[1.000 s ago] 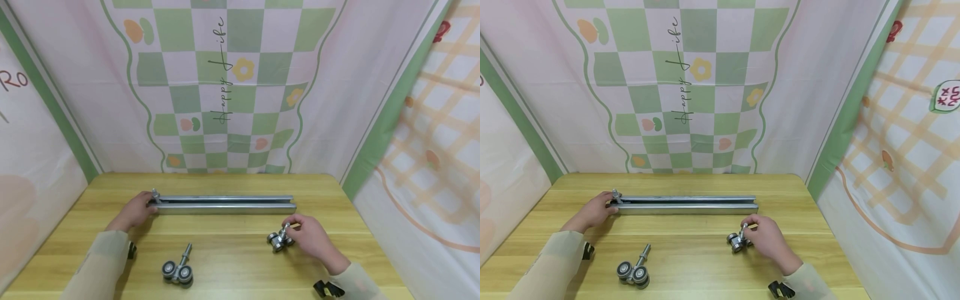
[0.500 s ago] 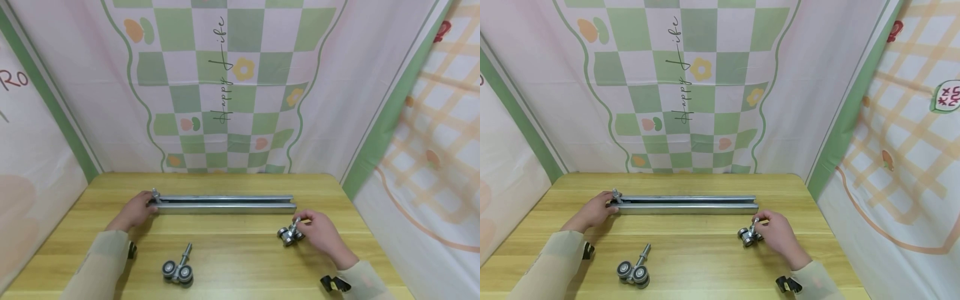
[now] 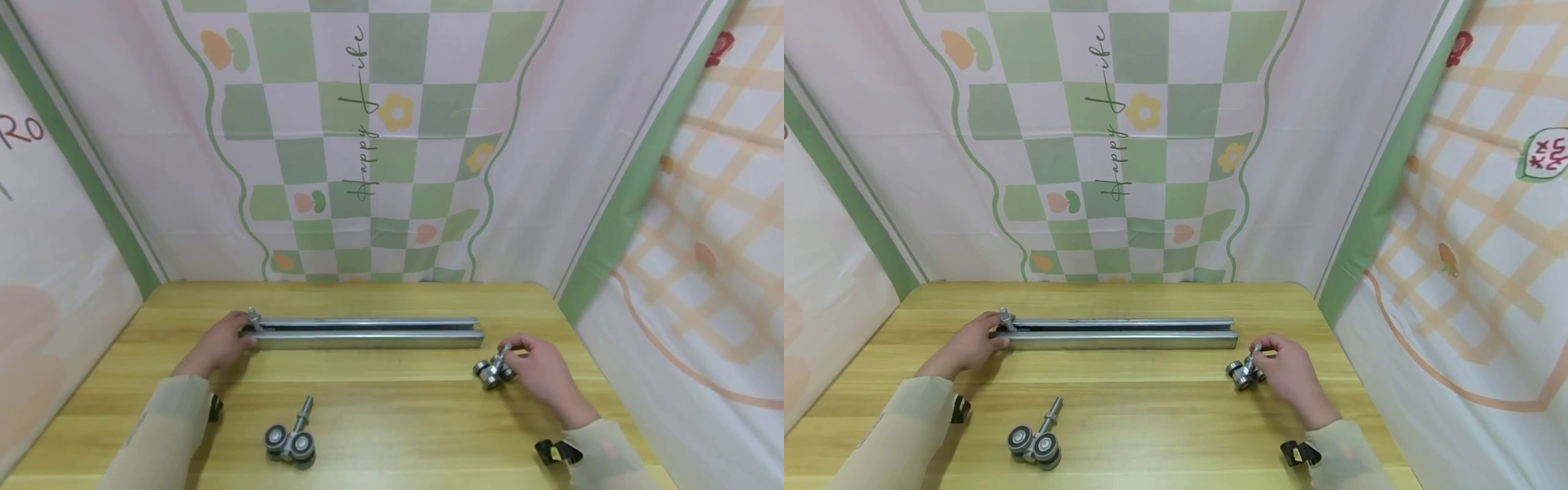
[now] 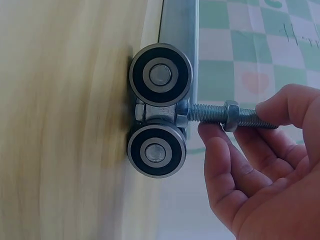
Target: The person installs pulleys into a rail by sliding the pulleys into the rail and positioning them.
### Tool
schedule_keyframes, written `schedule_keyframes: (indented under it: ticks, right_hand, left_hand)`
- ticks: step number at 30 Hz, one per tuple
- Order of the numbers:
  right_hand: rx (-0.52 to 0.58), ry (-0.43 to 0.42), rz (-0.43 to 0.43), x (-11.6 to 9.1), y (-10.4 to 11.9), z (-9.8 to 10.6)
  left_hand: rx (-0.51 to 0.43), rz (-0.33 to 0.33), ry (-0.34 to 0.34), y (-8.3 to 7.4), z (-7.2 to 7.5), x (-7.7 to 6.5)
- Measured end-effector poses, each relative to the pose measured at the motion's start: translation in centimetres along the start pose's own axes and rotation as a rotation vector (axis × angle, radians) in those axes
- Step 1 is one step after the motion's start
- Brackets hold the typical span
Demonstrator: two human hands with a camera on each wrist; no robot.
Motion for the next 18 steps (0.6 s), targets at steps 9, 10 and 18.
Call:
schedule_keyframes:
  ticks: [9,10,18]
  right_hand:
    - [0.008,-0.036,-0.046,0.4,-1.7,1.1]
    - [0.004,-0.044,-0.048,0.4,-1.8,1.3]
    - [-0.027,-0.105,-0.041,0.6,-2.7,2.4]
  left_hand:
    - [0.001,-0.003,0.003,-0.1,0.0,0.0]
    - [0.001,-0.003,0.002,-0.1,0.0,0.0]
    - [0.0,-0.004,0.002,-0.1,0.1,-0.1]
Point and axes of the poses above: each hand's wrist, its own x-axis towards the middle knuckle, its own z-axis out of the back of the hand, y = z × x, the point moved 8 cm from there along x, towards the middle knuckle, and after that the axes turned 7 degrees about x, right-handed, at the moved point
